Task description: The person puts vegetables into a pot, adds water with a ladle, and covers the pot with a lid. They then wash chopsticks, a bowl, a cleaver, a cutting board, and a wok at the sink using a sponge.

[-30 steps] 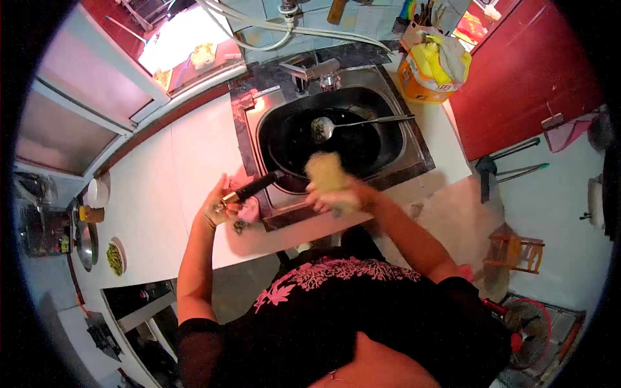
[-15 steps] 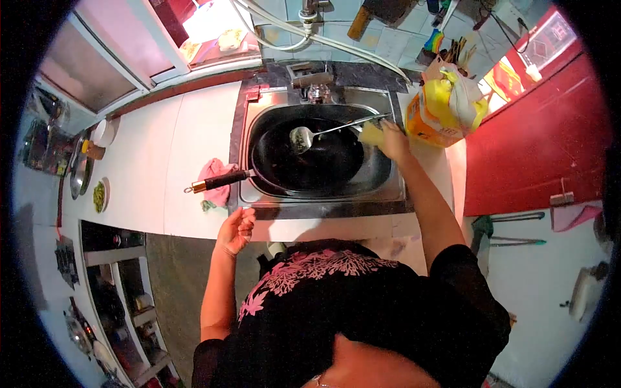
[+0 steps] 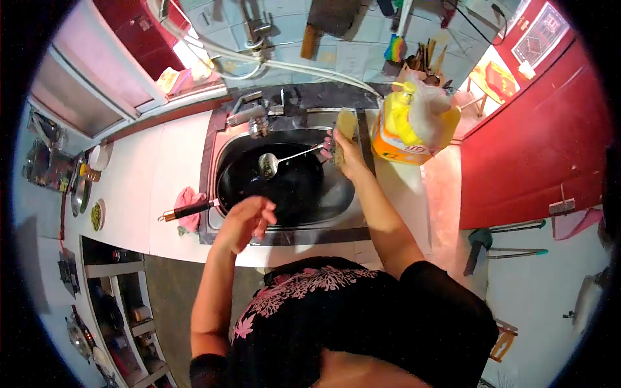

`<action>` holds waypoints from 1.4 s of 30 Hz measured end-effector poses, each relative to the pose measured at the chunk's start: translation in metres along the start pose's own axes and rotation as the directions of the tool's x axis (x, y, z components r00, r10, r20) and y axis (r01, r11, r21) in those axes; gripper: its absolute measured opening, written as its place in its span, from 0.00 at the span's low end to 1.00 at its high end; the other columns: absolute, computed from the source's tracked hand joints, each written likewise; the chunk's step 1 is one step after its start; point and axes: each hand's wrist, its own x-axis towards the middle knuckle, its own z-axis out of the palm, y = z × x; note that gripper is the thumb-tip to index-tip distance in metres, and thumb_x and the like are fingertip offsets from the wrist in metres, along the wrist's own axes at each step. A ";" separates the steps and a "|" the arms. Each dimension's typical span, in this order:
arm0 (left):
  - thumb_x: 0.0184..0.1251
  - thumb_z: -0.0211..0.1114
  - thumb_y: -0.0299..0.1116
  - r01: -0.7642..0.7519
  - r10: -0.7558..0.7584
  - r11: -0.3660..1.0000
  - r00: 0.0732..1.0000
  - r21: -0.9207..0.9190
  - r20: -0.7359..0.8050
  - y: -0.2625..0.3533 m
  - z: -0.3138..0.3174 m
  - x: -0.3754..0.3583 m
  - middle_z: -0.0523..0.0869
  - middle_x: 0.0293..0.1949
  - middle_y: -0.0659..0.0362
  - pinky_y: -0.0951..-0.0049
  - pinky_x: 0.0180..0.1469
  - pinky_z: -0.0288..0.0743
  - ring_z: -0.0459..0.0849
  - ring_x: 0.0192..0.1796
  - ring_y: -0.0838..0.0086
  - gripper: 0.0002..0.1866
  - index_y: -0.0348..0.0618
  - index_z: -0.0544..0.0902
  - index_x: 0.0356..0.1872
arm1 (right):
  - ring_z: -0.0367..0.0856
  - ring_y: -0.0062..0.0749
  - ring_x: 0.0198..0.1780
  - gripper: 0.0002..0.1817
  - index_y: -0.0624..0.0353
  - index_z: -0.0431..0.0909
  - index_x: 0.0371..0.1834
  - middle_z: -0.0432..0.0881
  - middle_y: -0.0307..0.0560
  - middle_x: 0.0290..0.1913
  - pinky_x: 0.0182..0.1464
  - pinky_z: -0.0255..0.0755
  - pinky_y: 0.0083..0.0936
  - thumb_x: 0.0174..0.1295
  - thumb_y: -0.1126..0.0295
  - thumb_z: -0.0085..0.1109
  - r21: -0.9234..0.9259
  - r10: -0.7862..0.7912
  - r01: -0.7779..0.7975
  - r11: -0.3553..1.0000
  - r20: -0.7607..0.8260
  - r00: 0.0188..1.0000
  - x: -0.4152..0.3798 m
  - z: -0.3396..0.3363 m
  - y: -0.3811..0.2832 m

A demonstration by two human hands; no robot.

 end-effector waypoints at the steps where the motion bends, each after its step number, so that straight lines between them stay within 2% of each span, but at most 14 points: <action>1: 0.66 0.53 0.40 -0.017 0.014 0.995 0.999 0.094 0.032 0.016 0.018 0.017 0.81 0.26 0.59 0.81 0.20 0.67 0.73 0.20 0.80 0.14 0.38 0.76 0.40 | 0.76 0.26 0.41 0.25 0.61 0.72 0.46 0.76 0.42 0.43 0.39 0.69 0.19 0.50 0.59 0.67 0.111 0.027 -0.024 0.994 -0.026 0.999 0.002 -0.010 0.001; 3: 0.68 0.51 0.38 -0.055 0.026 0.962 0.994 0.269 0.109 0.042 0.049 0.054 0.81 0.31 0.60 0.81 0.21 0.68 0.73 0.21 0.80 0.13 0.40 0.75 0.43 | 0.75 0.25 0.39 0.22 0.60 0.72 0.47 0.76 0.38 0.42 0.40 0.70 0.18 0.52 0.62 0.65 0.031 -0.139 0.138 0.990 0.026 0.990 -0.017 -0.012 -0.027; 6: 0.65 0.53 0.27 -0.340 0.232 0.778 0.937 0.529 0.262 0.078 0.101 0.115 0.78 0.43 0.60 0.79 0.39 0.72 0.76 0.38 0.77 0.14 0.43 0.72 0.52 | 0.77 0.30 0.39 0.24 0.60 0.70 0.50 0.76 0.41 0.40 0.42 0.73 0.24 0.53 0.62 0.65 0.111 -0.271 0.262 0.959 0.072 0.960 -0.032 -0.014 -0.063; 9: 0.60 0.53 0.19 -0.652 0.402 0.445 0.758 0.614 0.514 0.100 0.148 0.172 0.76 0.51 0.58 0.72 0.59 0.64 0.73 0.54 0.69 0.23 0.45 0.69 0.58 | 0.79 0.35 0.42 0.24 0.59 0.69 0.51 0.77 0.46 0.41 0.45 0.75 0.31 0.53 0.63 0.63 0.516 -0.123 0.000 0.857 0.203 0.972 -0.036 -0.011 -0.085; 10: 0.58 0.52 0.17 -0.678 0.381 0.359 0.734 0.642 0.562 0.107 0.163 0.187 0.75 0.53 0.57 0.72 0.60 0.63 0.72 0.56 0.67 0.26 0.45 0.68 0.59 | 0.78 0.39 0.46 0.25 0.59 0.69 0.52 0.77 0.50 0.45 0.48 0.75 0.37 0.53 0.61 0.62 0.660 -0.179 -0.104 0.744 0.347 0.921 -0.022 -0.018 -0.080; 16: 0.43 0.43 0.10 -0.792 0.217 0.047 0.602 0.608 0.768 0.122 0.221 0.238 0.69 0.62 0.54 0.69 0.62 0.61 0.67 0.63 0.61 0.43 0.50 0.54 0.67 | 0.72 0.40 0.54 0.27 0.58 0.67 0.56 0.74 0.49 0.53 0.58 0.65 0.39 0.53 0.60 0.60 0.920 -0.401 0.012 0.391 0.158 0.902 0.012 -0.010 -0.085; 19: 0.42 0.43 0.10 -0.686 0.075 -0.170 0.707 0.708 0.703 0.120 0.226 0.253 0.69 0.62 0.54 0.68 0.62 0.63 0.70 0.61 0.59 0.45 0.50 0.50 0.68 | 0.66 0.38 0.61 0.29 0.53 0.66 0.58 0.70 0.45 0.58 0.65 0.56 0.40 0.53 0.57 0.59 0.948 -0.472 0.059 0.313 0.101 0.876 0.010 0.000 -0.103; 20: 0.40 0.44 0.10 -0.652 0.035 -0.194 0.742 0.733 0.669 0.125 0.231 0.250 0.70 0.61 0.54 0.66 0.61 0.65 0.70 0.60 0.57 0.46 0.50 0.47 0.68 | 0.66 0.38 0.60 0.29 0.52 0.66 0.59 0.70 0.44 0.58 0.64 0.57 0.39 0.53 0.57 0.59 0.958 -0.482 0.068 0.279 0.079 0.873 0.013 0.002 -0.109; 23: 0.40 0.44 0.10 -0.786 0.055 -0.167 0.595 0.595 0.802 0.127 0.227 0.256 0.70 0.60 0.54 0.65 0.61 0.64 0.70 0.60 0.55 0.45 0.49 0.48 0.68 | 0.67 0.36 0.60 0.30 0.49 0.67 0.57 0.71 0.40 0.57 0.63 0.59 0.38 0.50 0.56 0.62 0.962 -0.547 0.111 0.251 0.047 0.836 0.011 0.004 -0.113; 25: 0.39 0.43 0.09 -0.789 0.044 -0.180 0.590 0.588 0.806 0.127 0.229 0.261 0.71 0.60 0.54 0.67 0.61 0.64 0.70 0.60 0.55 0.45 0.47 0.48 0.67 | 0.67 0.35 0.59 0.30 0.48 0.67 0.57 0.71 0.39 0.57 0.62 0.60 0.37 0.49 0.56 0.64 0.947 -0.570 0.167 0.275 0.020 0.821 0.009 0.003 -0.116; 27: 0.40 0.43 0.09 -0.797 0.041 -0.186 0.578 0.575 0.815 0.129 0.230 0.264 0.71 0.60 0.54 0.67 0.61 0.64 0.71 0.60 0.55 0.44 0.46 0.48 0.67 | 0.67 0.35 0.60 0.26 0.48 0.66 0.58 0.71 0.41 0.58 0.62 0.60 0.37 0.55 0.57 0.56 0.908 -0.668 0.281 0.309 -0.003 0.744 0.002 0.003 -0.116; 29: 0.42 0.44 0.10 -0.817 0.064 -0.203 0.538 0.539 0.840 0.126 0.226 0.267 0.72 0.58 0.52 0.67 0.60 0.65 0.72 0.58 0.55 0.41 0.43 0.50 0.66 | 0.66 0.36 0.62 0.20 0.48 0.64 0.61 0.68 0.42 0.61 0.65 0.57 0.37 0.66 0.60 0.41 0.970 -0.669 0.094 0.225 0.084 0.739 0.019 -0.002 -0.108; 34: 0.46 0.46 0.12 -0.842 0.104 -0.226 0.480 0.490 0.871 0.119 0.222 0.265 0.74 0.56 0.48 0.67 0.57 0.68 0.74 0.56 0.54 0.38 0.39 0.51 0.64 | 0.68 0.35 0.59 0.22 0.48 0.67 0.58 0.71 0.41 0.57 0.62 0.61 0.37 0.61 0.56 0.49 0.959 -0.588 0.099 0.267 0.081 0.805 0.021 -0.003 -0.107; 42: 0.46 0.46 0.12 -0.783 0.154 -0.230 0.557 0.578 0.816 0.113 0.218 0.266 0.74 0.57 0.53 0.65 0.57 0.68 0.74 0.56 0.55 0.37 0.39 0.53 0.64 | 0.69 0.35 0.57 0.19 0.48 0.69 0.57 0.73 0.42 0.55 0.60 0.61 0.37 0.65 0.57 0.41 0.969 -0.559 0.084 0.232 0.063 0.827 0.016 0.000 -0.113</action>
